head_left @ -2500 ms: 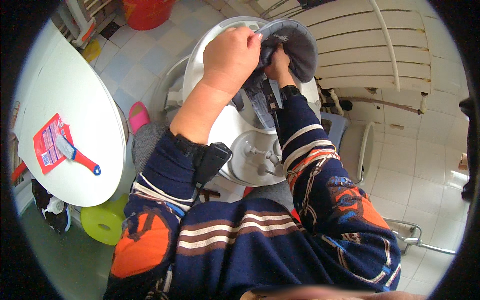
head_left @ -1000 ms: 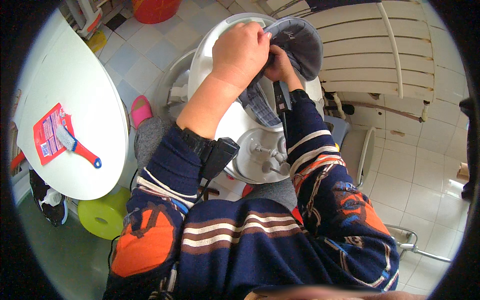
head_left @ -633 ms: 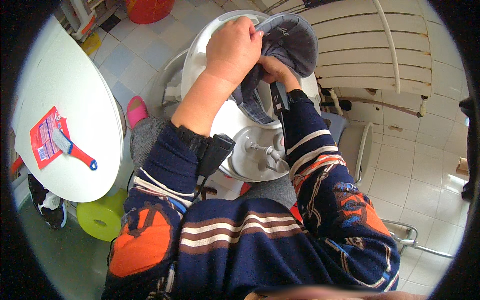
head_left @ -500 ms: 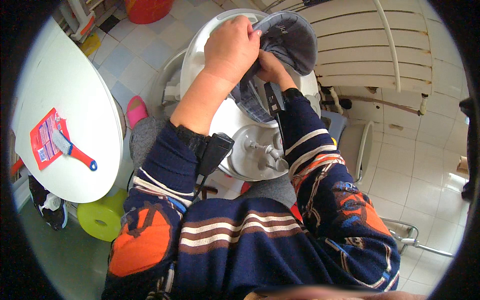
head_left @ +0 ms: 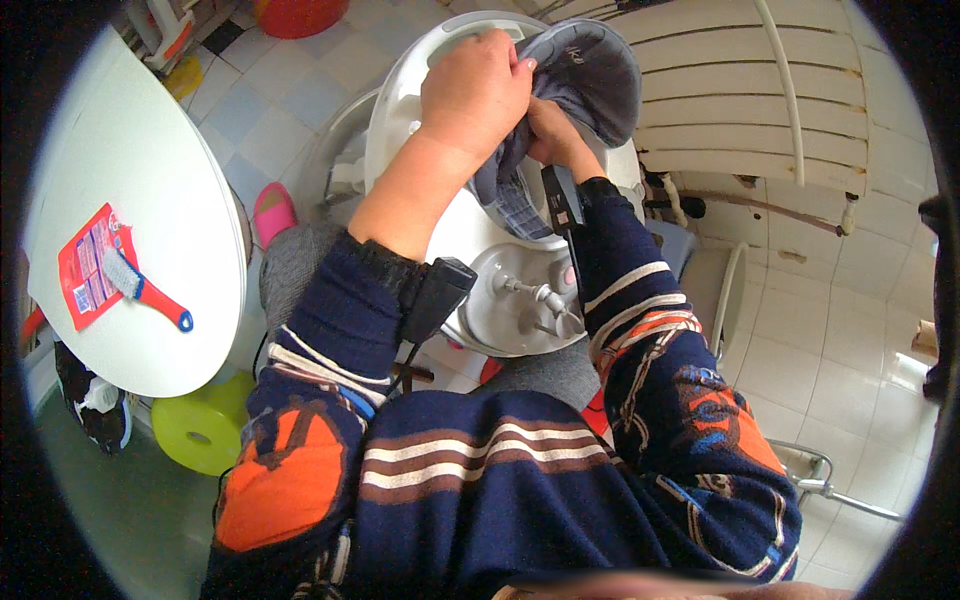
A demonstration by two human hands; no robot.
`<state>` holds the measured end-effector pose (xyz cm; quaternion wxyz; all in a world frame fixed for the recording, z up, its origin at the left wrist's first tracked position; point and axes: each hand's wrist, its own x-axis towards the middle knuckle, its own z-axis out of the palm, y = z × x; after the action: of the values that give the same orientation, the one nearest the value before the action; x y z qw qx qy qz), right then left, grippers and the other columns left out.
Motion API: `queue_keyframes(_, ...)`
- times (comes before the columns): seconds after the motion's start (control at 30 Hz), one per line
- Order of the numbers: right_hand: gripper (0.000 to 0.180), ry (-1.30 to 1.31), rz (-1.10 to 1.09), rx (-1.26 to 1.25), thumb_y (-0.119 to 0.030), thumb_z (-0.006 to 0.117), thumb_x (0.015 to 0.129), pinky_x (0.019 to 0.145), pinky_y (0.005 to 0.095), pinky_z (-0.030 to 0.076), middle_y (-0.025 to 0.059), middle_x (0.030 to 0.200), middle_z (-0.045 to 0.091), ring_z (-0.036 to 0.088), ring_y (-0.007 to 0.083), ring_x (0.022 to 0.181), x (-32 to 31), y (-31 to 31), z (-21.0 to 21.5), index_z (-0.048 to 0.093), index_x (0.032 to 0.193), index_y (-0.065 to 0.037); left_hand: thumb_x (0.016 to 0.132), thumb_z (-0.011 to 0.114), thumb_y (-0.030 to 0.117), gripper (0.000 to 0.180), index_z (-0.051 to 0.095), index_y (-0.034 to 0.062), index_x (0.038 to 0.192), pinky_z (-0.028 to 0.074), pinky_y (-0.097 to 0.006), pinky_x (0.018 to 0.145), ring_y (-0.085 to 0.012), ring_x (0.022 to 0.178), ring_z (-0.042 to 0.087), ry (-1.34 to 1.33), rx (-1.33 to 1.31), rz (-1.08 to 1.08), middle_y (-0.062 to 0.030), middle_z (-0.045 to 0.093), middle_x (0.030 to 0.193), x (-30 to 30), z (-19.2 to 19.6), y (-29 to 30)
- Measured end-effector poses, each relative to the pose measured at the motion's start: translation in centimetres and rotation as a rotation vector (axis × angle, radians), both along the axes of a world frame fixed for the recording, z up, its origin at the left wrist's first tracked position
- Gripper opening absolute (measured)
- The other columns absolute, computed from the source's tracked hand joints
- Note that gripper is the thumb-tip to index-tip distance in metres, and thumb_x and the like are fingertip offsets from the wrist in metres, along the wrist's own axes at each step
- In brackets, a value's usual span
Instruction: The person attaches a gray fabric seat cover to a white baby walker base, aligning and fastening it by hand. They then pick up a black circular object and place it into the walker's central opening, and finally lift and reposition the assembled walker.
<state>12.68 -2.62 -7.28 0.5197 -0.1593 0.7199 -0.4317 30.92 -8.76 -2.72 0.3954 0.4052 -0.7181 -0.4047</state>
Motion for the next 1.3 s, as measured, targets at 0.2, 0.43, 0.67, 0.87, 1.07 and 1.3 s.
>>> queue_keyframes(0.2,0.040,0.408,0.162,-0.138,-0.025,0.063,0.090,0.083,0.0375,0.054,0.0138,0.112,0.070,0.069,0.0234,0.095,1.3,0.7,0.7,0.066,0.115,0.006,0.091,0.065,0.035,0.030,0.069,0.0047,0.095,0.056,-0.048,0.079,-0.0380,0.088,0.069,-0.068,0.018,-0.022,-0.0180,0.071,0.092,0.1,0.1,0.0)
queue_keyframes(0.43,0.041,0.052,-0.182,-0.152,-0.036,0.057,0.100,0.083,0.0361,0.054,0.0136,0.112,0.069,0.068,0.0232,0.097,1.7,-0.6,-0.8,0.064,0.116,0.001,0.092,0.062,0.036,0.036,0.068,0.0016,0.102,0.056,-0.048,0.082,-0.0381,0.090,0.070,-0.109,0.031,-0.067,-0.0207,0.071,0.097,0.1,0.2,0.3)
queue_keyframes(0.67,0.037,0.220,-0.033,-0.189,-0.026,0.063,0.095,0.085,0.0354,0.053,0.0119,0.113,0.069,0.068,0.0231,0.100,1.1,-0.1,-1.2,0.063,0.119,0.001,0.092,0.062,0.037,0.037,0.068,0.0023,0.103,0.056,-0.048,0.082,-0.0382,0.091,0.070,-0.134,0.026,-0.068,-0.0203,0.071,0.098,-0.1,0.0,0.4)
queue_keyframes(0.87,0.042,0.726,0.722,-0.276,-0.019,0.063,0.090,0.101,0.0348,0.046,0.0083,0.122,0.069,0.064,0.0223,0.114,-0.7,1.7,0.1,0.062,0.128,-0.002,0.095,0.058,0.038,0.037,0.068,0.0029,0.101,0.056,-0.049,0.081,-0.0381,0.090,0.070,-0.118,-0.045,0.014,-0.0191,0.070,0.097,0.0,-0.5,-0.2)
queue_keyframes(1.07,0.042,-0.385,0.172,0.066,-0.026,0.070,0.092,0.105,0.0373,0.046,0.0065,0.124,0.068,0.063,0.0217,0.116,1.0,2.7,-0.3,0.063,0.126,-0.003,0.096,0.059,0.035,0.034,0.069,0.0023,0.098,0.057,-0.048,0.079,-0.0382,0.087,0.070,-0.098,-0.110,0.041,-0.0191,0.070,0.094,0.2,-0.6,-0.6)
queue_keyframes(1.3,0.027,-0.127,0.240,0.206,-0.016,0.073,0.086,0.082,0.0336,0.053,0.0080,0.101,0.074,0.070,0.0189,0.088,3.1,4.5,1.4,0.070,0.107,0.001,0.096,0.060,0.035,0.035,0.069,0.0022,0.093,0.057,-0.047,0.077,-0.0384,0.085,0.070,-0.113,-0.107,0.038,-0.0197,0.070,0.092,0.2,-0.7,-0.8)
